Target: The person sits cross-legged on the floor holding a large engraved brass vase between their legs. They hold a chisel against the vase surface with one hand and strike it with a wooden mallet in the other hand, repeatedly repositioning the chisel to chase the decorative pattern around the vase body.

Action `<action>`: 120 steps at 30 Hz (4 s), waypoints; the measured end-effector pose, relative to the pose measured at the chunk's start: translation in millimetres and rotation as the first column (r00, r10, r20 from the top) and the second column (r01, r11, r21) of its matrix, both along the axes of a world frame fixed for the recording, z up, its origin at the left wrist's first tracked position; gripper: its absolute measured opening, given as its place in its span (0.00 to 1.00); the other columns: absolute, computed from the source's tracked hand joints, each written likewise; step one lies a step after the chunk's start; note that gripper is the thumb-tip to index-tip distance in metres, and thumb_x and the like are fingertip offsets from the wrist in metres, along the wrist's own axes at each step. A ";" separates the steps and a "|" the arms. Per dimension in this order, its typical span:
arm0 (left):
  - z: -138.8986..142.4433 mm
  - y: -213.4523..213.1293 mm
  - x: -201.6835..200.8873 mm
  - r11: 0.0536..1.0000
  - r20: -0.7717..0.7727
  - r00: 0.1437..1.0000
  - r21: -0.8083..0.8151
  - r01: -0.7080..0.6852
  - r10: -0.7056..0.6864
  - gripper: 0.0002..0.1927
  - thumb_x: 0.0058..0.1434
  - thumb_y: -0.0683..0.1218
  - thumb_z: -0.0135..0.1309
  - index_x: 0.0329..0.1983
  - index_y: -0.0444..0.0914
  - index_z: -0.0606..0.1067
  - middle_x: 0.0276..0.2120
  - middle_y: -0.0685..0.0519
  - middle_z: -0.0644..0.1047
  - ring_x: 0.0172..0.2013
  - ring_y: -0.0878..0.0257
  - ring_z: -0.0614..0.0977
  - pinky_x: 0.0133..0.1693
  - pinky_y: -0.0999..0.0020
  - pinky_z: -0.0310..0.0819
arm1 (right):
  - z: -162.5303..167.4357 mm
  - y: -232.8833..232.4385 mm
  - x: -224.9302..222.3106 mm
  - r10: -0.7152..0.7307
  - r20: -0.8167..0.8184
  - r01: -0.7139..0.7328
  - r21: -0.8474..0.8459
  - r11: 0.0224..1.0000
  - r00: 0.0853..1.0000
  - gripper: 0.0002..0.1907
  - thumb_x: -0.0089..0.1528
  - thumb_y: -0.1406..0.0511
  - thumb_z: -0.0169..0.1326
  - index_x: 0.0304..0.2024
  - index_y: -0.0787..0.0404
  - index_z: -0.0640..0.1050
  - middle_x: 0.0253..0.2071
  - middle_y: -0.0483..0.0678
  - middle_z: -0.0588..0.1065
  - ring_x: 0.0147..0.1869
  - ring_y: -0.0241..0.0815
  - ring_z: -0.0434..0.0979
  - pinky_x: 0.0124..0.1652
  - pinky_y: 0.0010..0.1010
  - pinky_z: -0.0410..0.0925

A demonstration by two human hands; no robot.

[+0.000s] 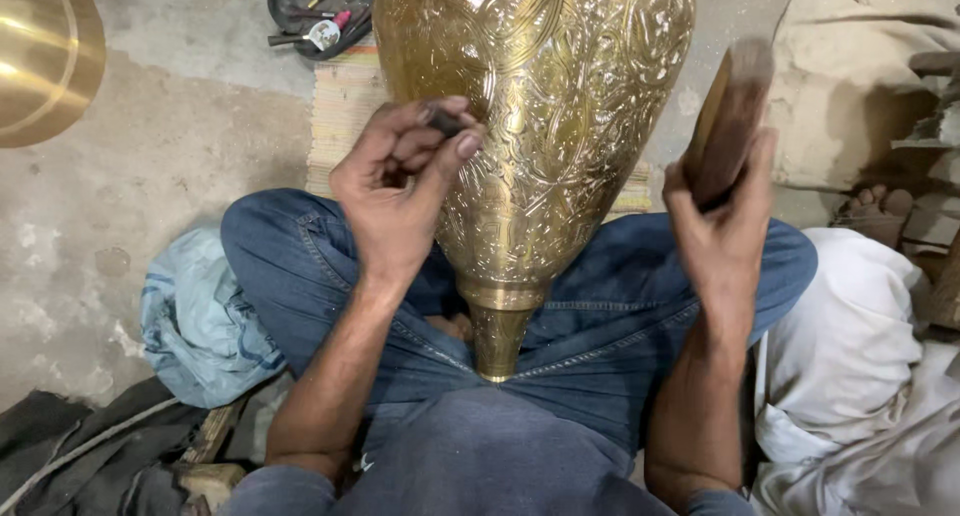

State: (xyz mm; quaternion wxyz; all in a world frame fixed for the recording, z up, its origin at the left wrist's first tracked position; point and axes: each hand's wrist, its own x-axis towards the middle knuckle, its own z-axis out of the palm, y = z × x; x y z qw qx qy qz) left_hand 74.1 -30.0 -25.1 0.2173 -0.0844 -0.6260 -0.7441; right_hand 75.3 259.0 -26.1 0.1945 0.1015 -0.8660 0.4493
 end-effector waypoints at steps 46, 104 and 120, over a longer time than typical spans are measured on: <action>-98.8 -41.0 -7.5 0.833 -0.118 0.836 -0.091 -0.546 0.536 0.14 0.70 0.30 0.58 0.57 0.30 0.74 0.50 0.46 0.78 0.46 0.59 0.85 0.47 0.68 0.86 | -4.8 -42.4 8.3 -0.061 0.241 0.139 -0.321 0.937 0.969 0.18 0.68 0.71 0.60 0.57 0.67 0.68 0.34 0.45 0.73 0.29 0.32 0.71 0.27 0.24 0.65; 40.0 23.8 -98.1 0.836 -0.155 0.959 -0.536 0.119 -0.236 0.16 0.70 0.42 0.64 0.59 0.39 0.77 0.45 0.50 0.84 0.43 0.64 0.90 0.45 0.72 0.91 | 40.0 -9.5 -57.6 0.074 -0.158 -0.011 0.363 0.932 0.985 0.29 0.64 0.74 0.64 0.65 0.66 0.69 0.52 0.59 0.77 0.51 0.53 0.81 0.47 0.39 0.76; 42.0 16.0 -101.9 0.779 -0.056 0.960 -0.599 0.187 -0.274 0.17 0.68 0.44 0.66 0.58 0.38 0.78 0.41 0.50 0.84 0.41 0.63 0.89 0.44 0.72 0.90 | 91.3 1.2 -133.9 0.273 -0.396 0.063 0.656 0.752 0.877 0.21 0.63 0.68 0.68 0.54 0.62 0.74 0.43 0.50 0.77 0.46 0.46 0.77 0.49 0.41 0.71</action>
